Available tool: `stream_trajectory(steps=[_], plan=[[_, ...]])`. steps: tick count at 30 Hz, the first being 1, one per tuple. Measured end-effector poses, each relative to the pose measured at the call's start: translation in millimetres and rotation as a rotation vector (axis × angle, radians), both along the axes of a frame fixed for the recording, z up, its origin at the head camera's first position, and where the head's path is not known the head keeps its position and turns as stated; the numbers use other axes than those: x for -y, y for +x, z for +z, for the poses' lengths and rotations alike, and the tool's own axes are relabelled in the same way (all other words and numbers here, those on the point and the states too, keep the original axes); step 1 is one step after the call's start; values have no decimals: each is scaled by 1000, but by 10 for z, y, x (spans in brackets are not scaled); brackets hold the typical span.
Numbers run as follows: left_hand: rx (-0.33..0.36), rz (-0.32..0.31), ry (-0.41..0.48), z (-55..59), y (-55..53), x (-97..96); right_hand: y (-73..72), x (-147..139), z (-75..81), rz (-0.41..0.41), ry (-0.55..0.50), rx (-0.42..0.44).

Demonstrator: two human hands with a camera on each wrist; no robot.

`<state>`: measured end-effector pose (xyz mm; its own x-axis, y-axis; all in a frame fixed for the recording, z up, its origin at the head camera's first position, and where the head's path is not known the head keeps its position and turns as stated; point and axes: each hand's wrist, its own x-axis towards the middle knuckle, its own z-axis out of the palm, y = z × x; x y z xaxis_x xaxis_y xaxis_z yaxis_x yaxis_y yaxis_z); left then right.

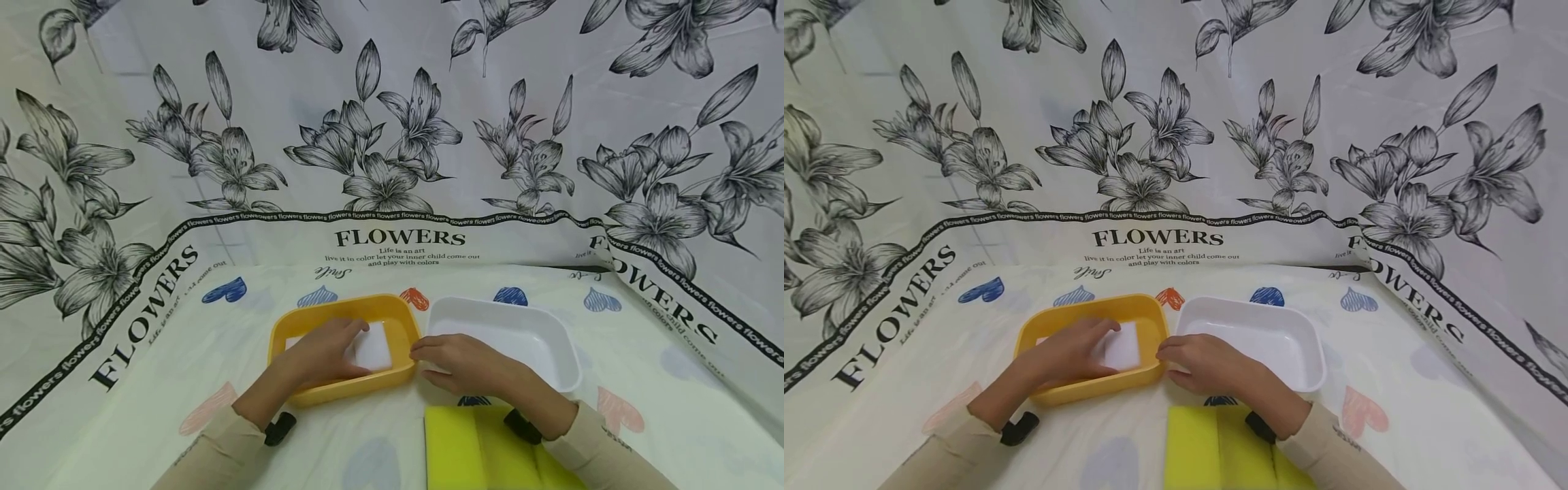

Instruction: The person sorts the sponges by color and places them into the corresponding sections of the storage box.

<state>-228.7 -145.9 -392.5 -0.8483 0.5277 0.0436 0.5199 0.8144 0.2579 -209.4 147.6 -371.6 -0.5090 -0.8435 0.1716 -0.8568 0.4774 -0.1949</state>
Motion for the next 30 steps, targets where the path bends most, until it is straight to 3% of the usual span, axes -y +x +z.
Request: stream_trajectory(steps=[10, 16, 19, 26, 30], plan=[[-5, -7, -71, 7, 26, -9, -1, 4, -7, 1, 7, -12], [127, 19, -122, 113, 88, 48, 2, 2, 10, 10, 9, -32], [161, 11, -140, 145, 100, 73, 4, -2, 13, 13, 9, -45], [161, -10, -93, 139, 119, 42, 12, 4, 9, 11, 15, -36], [135, -28, -22, 131, 134, -26, 19, 3, 22, 9, 28, -35]])
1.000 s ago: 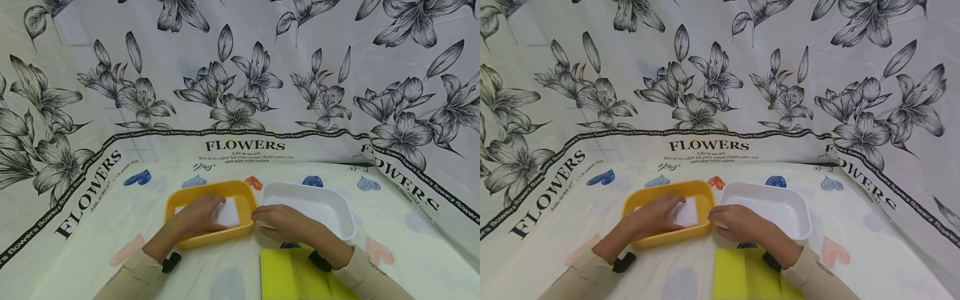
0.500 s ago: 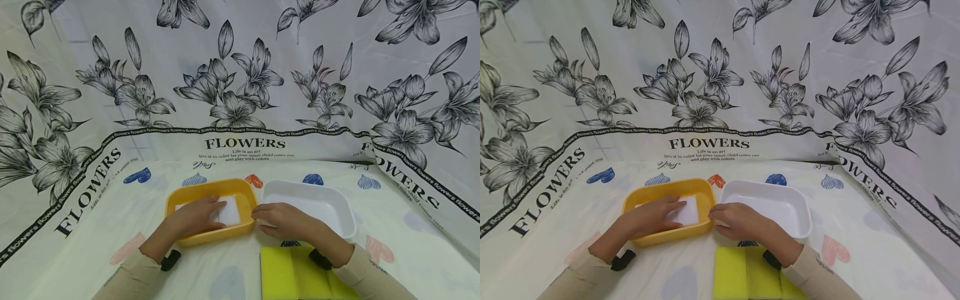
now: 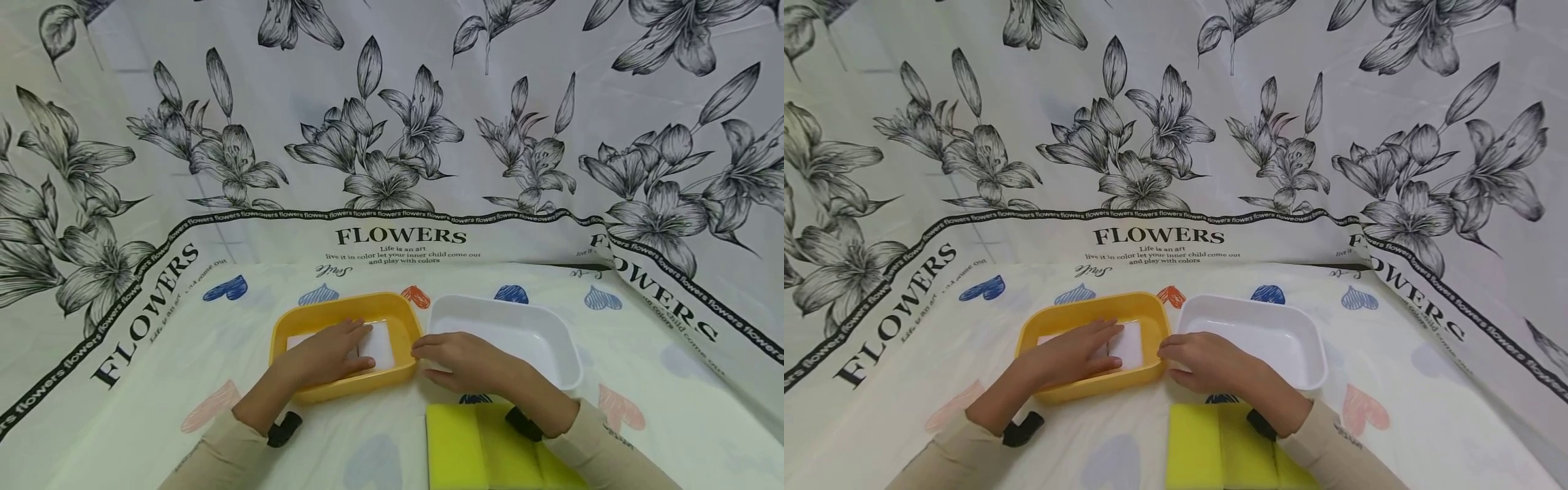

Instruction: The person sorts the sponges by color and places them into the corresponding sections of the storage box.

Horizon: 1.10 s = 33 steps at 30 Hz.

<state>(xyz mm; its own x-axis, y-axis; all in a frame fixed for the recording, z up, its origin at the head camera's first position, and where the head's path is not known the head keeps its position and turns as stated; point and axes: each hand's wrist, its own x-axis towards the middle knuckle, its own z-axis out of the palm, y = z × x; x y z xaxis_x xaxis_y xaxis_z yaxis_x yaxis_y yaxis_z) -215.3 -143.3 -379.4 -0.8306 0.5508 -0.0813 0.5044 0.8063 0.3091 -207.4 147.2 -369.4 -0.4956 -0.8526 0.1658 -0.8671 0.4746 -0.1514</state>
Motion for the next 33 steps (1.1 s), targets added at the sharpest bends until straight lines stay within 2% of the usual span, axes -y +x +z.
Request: stream_trajectory(steps=[6, 12, 17, 20, 23, 28, 33], plan=[[-121, -113, 109, 73, 91, -160, 50, -59, 78, -21, 4, 3], [-220, -207, 132, 115, 194, -335, 141, -157, 215, -70, -1, 15], [-362, -324, 172, 62, 251, -441, 300, -216, 251, -82, 14, -71], [-424, -362, 178, 27, 288, -492, 420, -241, 234, -78, 12, -126], [-417, -353, 156, -2, 326, -537, 542, -247, 212, -60, 6, -143], [-345, -324, 88, -7, 389, -585, 721, -215, 161, -38, 29, -134], [-300, -331, 52, -31, 427, -610, 828, -180, 86, -53, 83, -95]])
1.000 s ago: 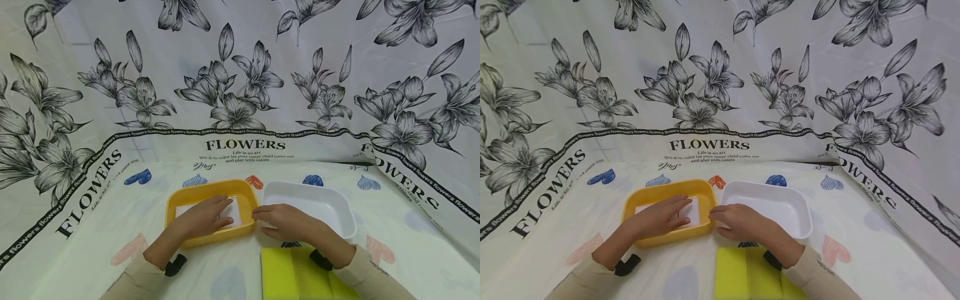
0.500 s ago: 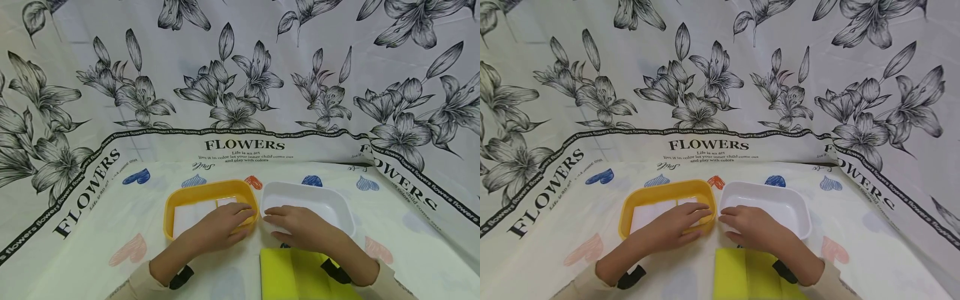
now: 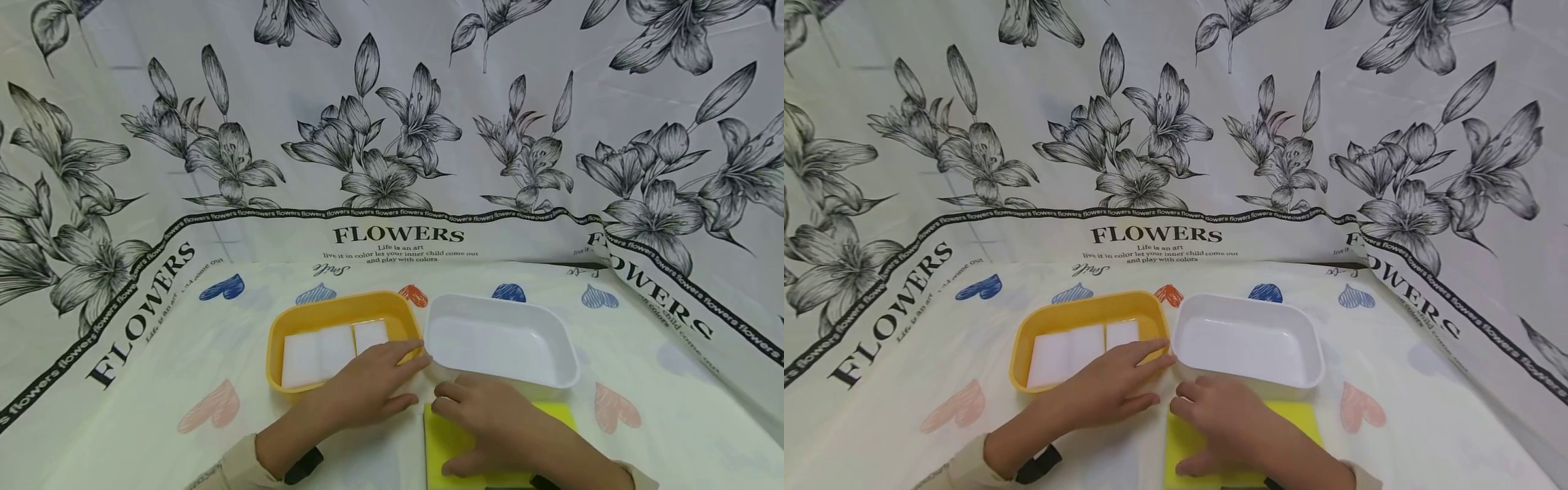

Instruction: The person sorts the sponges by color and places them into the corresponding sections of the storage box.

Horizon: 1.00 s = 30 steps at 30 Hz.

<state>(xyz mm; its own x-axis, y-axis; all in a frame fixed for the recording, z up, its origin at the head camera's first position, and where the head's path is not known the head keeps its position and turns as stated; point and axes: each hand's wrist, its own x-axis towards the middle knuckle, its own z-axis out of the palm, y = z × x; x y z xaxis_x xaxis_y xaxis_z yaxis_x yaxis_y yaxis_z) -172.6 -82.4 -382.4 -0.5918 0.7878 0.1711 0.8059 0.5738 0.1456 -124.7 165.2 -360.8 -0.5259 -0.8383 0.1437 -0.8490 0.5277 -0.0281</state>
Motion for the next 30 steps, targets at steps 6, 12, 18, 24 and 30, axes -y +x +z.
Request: stream_trajectory(steps=[6, 12, 18, 24, 30], plan=[[5, -2, -20, -32, 26, -20, 44, 12, -57, -52, 81, 127], [-52, 3, -28, -26, 34, -44, 48, 3, -70, -58, 105, 191], [-31, 20, -21, -18, 36, -51, 35, 12, -81, -50, 111, 216], [-24, 23, -24, -29, 35, -65, 36, 17, -108, -37, 112, 208], [-13, 19, -38, -25, 31, -74, 45, 17, -95, -10, 109, 186]])
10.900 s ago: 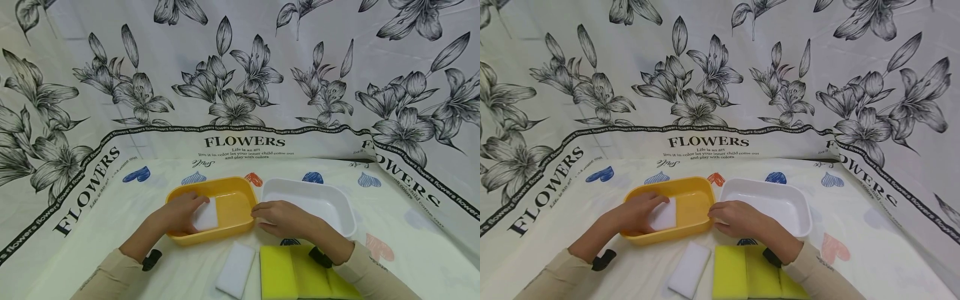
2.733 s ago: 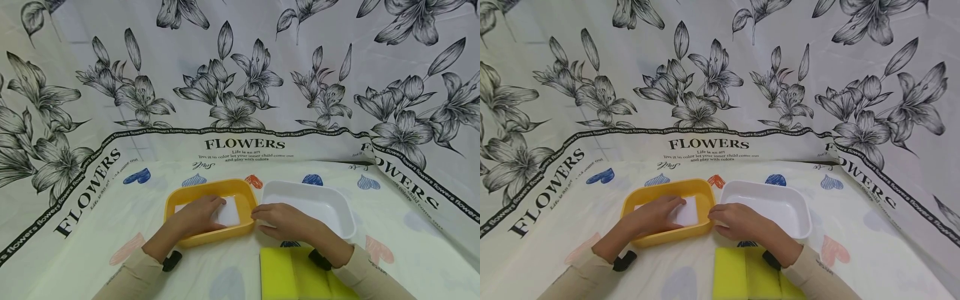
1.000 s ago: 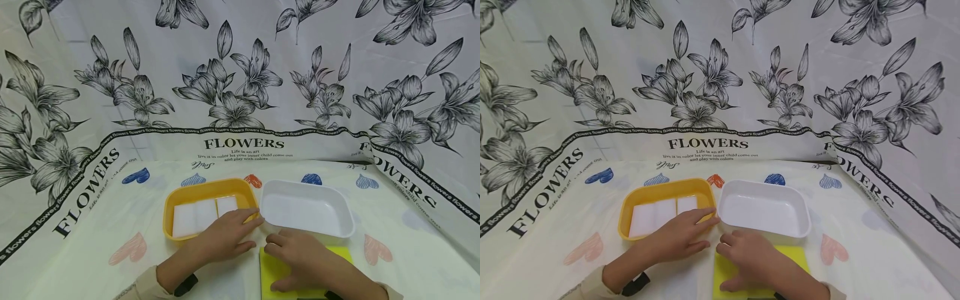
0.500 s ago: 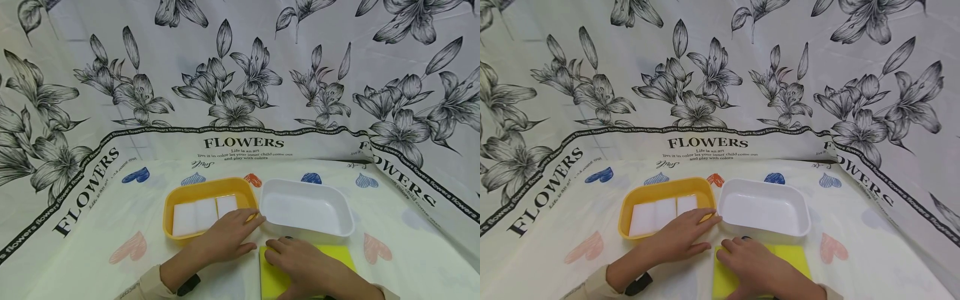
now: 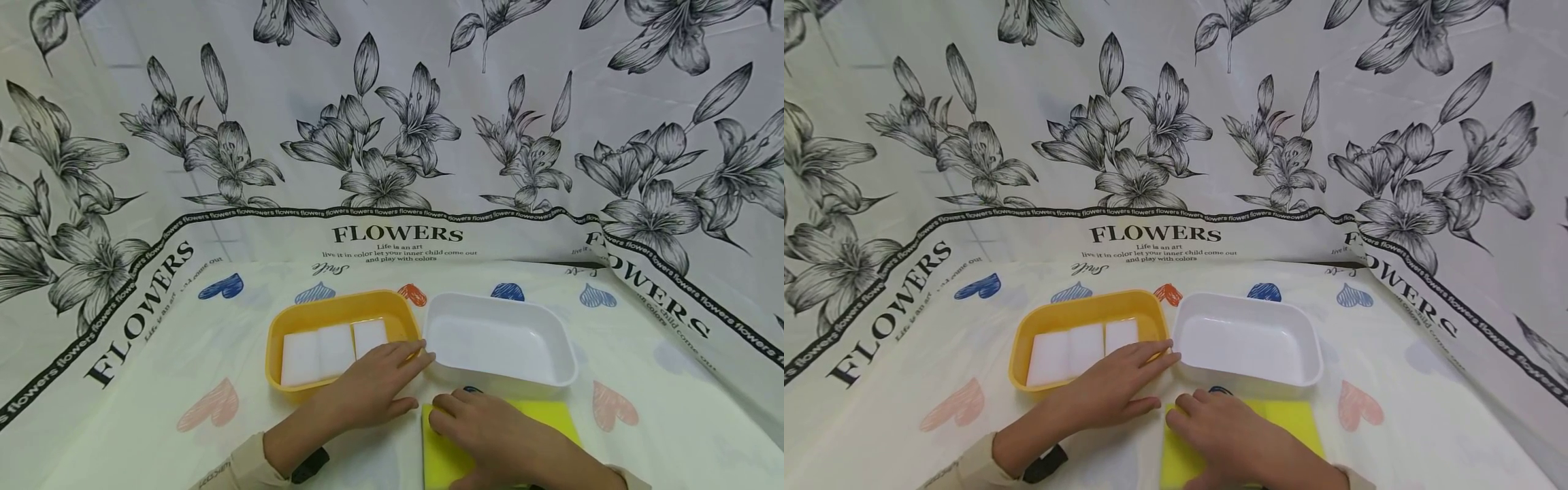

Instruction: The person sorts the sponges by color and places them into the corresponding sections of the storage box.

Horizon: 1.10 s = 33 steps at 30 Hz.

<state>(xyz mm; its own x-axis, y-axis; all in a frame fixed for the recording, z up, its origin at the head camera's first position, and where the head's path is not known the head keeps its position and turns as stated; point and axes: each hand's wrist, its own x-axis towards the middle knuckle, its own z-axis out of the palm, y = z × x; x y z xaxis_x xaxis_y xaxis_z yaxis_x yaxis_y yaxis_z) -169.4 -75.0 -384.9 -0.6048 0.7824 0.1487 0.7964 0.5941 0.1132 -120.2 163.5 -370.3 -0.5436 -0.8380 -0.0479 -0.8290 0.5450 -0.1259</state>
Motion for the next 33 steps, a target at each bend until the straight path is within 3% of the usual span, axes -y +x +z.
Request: stream_trajectory(steps=[8, 14, 19, 23, 29, 33], plan=[[-40, -30, 18, -2, -9, -13, 41, -34, 71, 49, -70, -50], [-32, -32, 16, 14, 1, -25, 56, -58, 160, 17, -96, 12], [-32, -27, 7, 41, 5, -46, 73, -89, 237, 12, -130, -28], [-57, -28, 0, 66, 10, -72, 56, -114, 303, -4, -142, -55], [-111, -27, -2, 79, 10, -107, -2, -166, 403, -77, -133, 17], [-122, -9, -21, 81, 8, -120, -45, -204, 463, -106, -135, -1]])
